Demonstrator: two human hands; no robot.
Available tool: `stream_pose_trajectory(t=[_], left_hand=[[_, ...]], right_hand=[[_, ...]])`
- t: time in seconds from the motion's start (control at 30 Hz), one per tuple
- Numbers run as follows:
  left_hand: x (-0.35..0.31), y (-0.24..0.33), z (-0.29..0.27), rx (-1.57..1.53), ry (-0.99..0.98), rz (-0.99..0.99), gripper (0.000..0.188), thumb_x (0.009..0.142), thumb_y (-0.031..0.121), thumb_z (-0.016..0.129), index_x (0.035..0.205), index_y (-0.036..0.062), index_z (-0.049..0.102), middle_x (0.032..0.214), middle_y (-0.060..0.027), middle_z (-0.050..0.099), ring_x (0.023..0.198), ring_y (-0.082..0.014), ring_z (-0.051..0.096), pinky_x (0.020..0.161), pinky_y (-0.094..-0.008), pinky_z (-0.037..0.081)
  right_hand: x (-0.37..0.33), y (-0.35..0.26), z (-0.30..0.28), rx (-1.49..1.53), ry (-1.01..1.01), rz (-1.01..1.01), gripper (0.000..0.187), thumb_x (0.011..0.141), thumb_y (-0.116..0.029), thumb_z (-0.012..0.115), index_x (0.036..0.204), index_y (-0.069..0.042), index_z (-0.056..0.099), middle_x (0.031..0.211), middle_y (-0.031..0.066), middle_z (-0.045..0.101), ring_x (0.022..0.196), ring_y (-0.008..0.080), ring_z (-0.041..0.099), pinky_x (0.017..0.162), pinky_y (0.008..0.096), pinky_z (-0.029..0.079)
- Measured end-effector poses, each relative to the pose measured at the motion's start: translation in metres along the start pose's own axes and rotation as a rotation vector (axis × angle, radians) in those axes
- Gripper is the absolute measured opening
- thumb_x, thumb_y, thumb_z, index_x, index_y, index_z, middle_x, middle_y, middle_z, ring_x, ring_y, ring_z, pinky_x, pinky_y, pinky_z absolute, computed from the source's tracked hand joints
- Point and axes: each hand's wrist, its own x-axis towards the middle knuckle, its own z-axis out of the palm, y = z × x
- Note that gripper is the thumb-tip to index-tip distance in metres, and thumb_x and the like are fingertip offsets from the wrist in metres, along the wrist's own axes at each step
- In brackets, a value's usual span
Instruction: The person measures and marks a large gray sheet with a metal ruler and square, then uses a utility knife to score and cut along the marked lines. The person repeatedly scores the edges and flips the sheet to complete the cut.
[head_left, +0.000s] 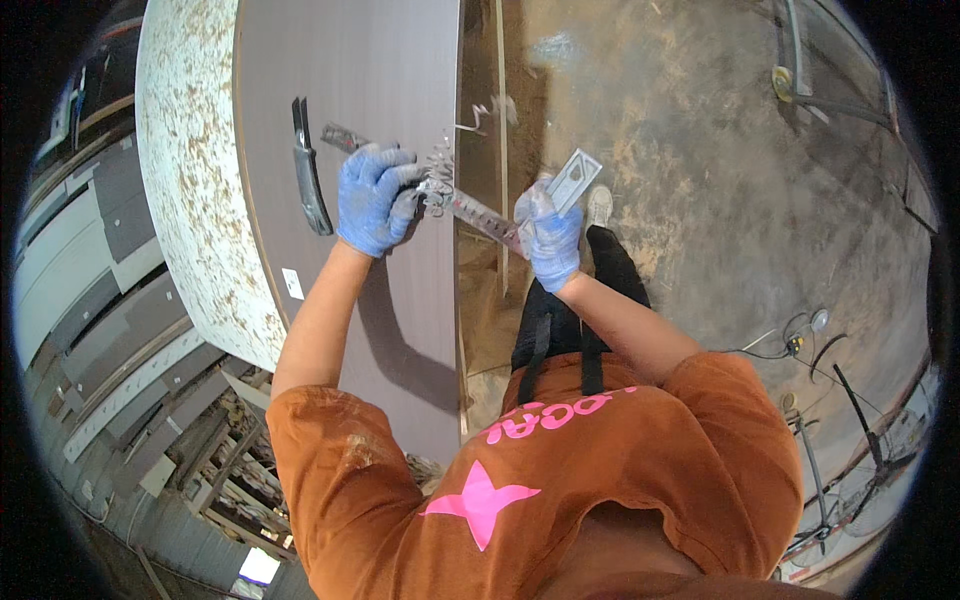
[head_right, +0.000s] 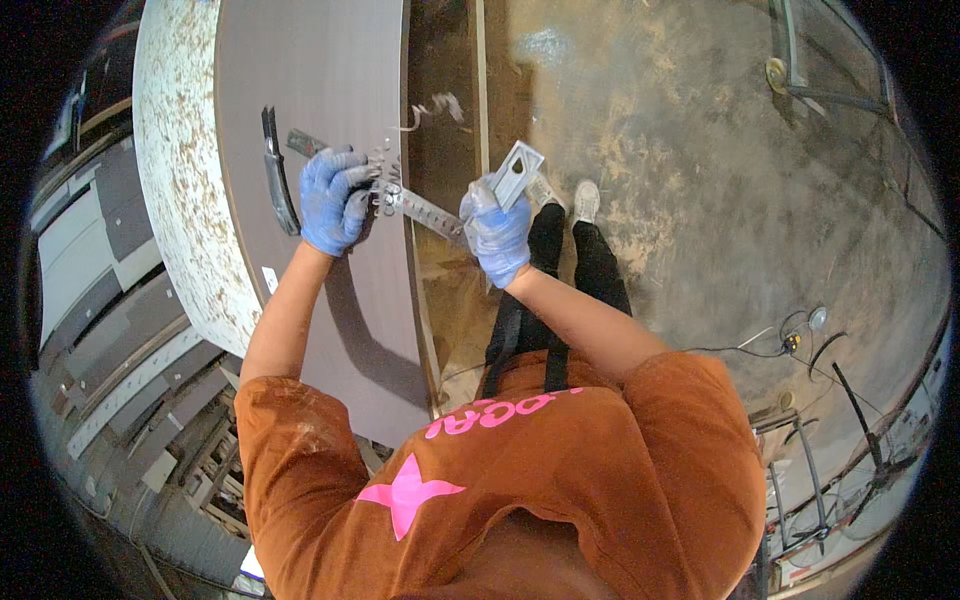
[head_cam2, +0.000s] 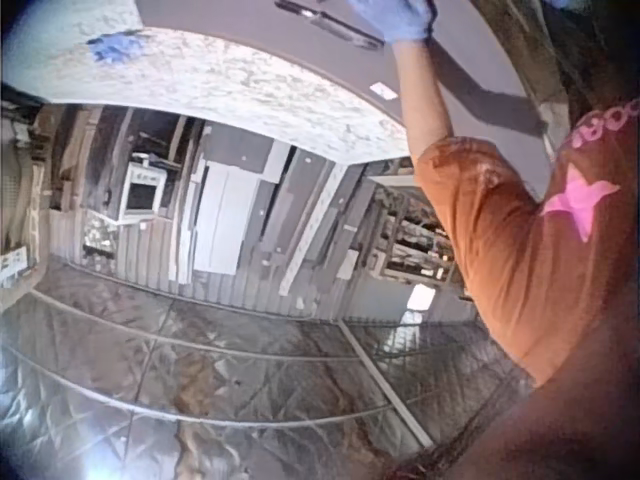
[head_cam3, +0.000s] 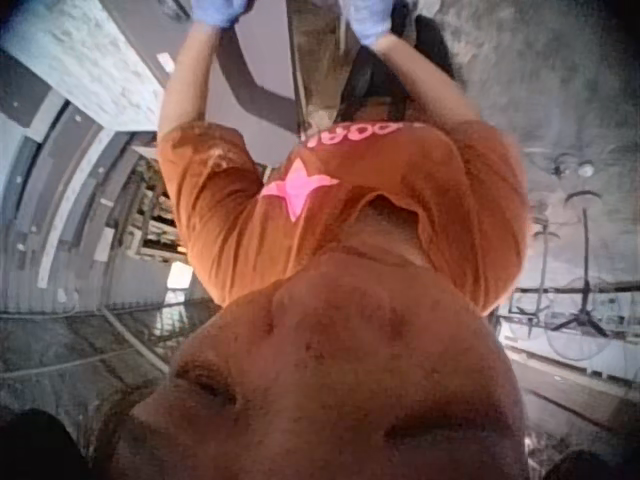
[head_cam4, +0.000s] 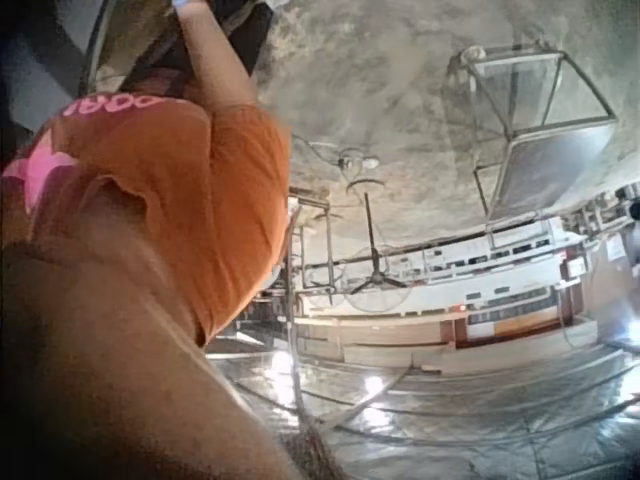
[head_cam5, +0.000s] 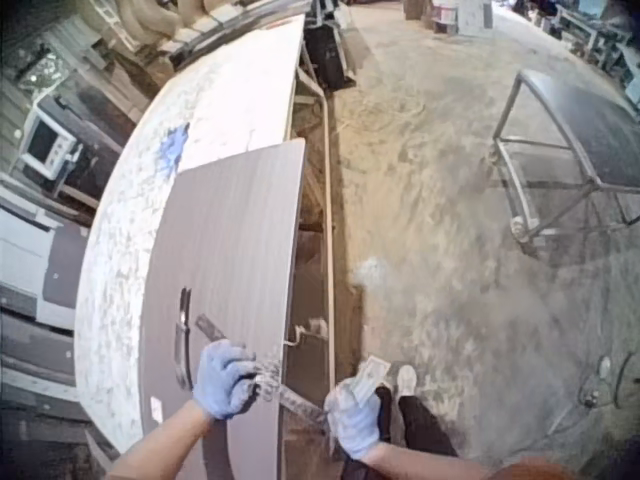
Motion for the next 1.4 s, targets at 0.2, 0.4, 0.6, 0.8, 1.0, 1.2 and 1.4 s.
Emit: stream_pose_trajectory(t=[0.2,0.4,0.6,0.8,1.0,1.2,1.4], left_hand=[[0.003,-0.002,0.009,-0.034,0.049,-0.056,0.021,0.079,0.032,0.06,0.077,0.0111,0.064,0.079,-0.0092,0.061,0.078,-0.0313,0.059,0.069,-0.0438,0.047],[-0.011,0.0,0.002,0.092,0.06,-0.084,0.021,0.084,0.03,0.056,0.082,0.0106,0.065,0.084,-0.0088,0.063,0.081,-0.0312,0.06,0.073,-0.043,0.046],[-0.046,0.027,0.006,0.092,0.239,-0.098,0.023,0.076,0.025,0.061,0.095,0.0134,0.066,0.105,-0.0071,0.063,0.099,-0.0312,0.056,0.087,-0.0439,0.044],[-0.153,0.07,0.0,0.093,0.173,-0.319,0.031,0.077,0.027,0.064,0.105,0.0134,0.063,0.117,-0.0086,0.058,0.107,-0.0325,0.051,0.095,-0.0452,0.04],[-0.213,0.098,-0.006,0.147,0.207,-0.456,0.038,0.08,0.029,0.064,0.116,0.0148,0.061,0.126,-0.0128,0.053,0.12,-0.0342,0.044,0.104,-0.0487,0.032],[-0.23,0.107,-0.01,0.167,0.162,-0.495,0.041,0.081,0.03,0.063,0.119,0.0149,0.059,0.129,-0.0145,0.05,0.122,-0.0363,0.043,0.107,-0.0489,0.029],[-0.222,0.107,-0.015,0.15,0.173,-0.52,0.04,0.08,0.026,0.063,0.119,0.013,0.061,0.129,-0.014,0.052,0.119,-0.0366,0.044,0.104,-0.0479,0.034]], right_hand=[[-0.011,0.042,0.039,0.162,0.15,-0.074,0.009,0.09,-0.012,0.062,0.09,-0.007,0.054,0.074,0.0016,0.055,0.059,0.0108,0.052,0.053,0.0263,0.044],[-0.007,0.033,0.043,0.489,0.003,0.064,0.01,0.089,-0.01,0.064,0.091,-0.006,0.055,0.071,0.0012,0.056,0.059,0.0117,0.054,0.052,0.0259,0.045],[-0.004,0.05,0.02,0.262,0.074,-0.194,0.008,0.089,-0.011,0.065,0.089,-0.008,0.057,0.068,0.0009,0.055,0.058,0.0129,0.055,0.054,0.0293,0.048],[-0.005,0.034,0.017,-0.029,0.241,-0.335,0.008,0.088,-0.012,0.061,0.088,-0.005,0.059,0.072,0.0036,0.06,0.056,0.0151,0.056,0.05,0.0318,0.045],[0.003,0.04,0.016,-0.136,0.35,-0.441,0.013,0.084,-0.016,0.064,0.084,-0.003,0.061,0.073,0.0028,0.06,0.059,0.0143,0.055,0.053,0.034,0.045],[-0.007,0.049,0.021,-0.23,0.394,-0.471,0.016,0.083,-0.017,0.066,0.079,-0.002,0.063,0.072,0.0054,0.063,0.061,0.0144,0.056,0.054,0.035,0.045],[-0.007,0.052,0.022,-0.162,0.396,-0.437,0.012,0.082,-0.015,0.066,0.08,-0.003,0.063,0.071,0.0035,0.061,0.058,0.0141,0.056,0.052,0.0337,0.045]])
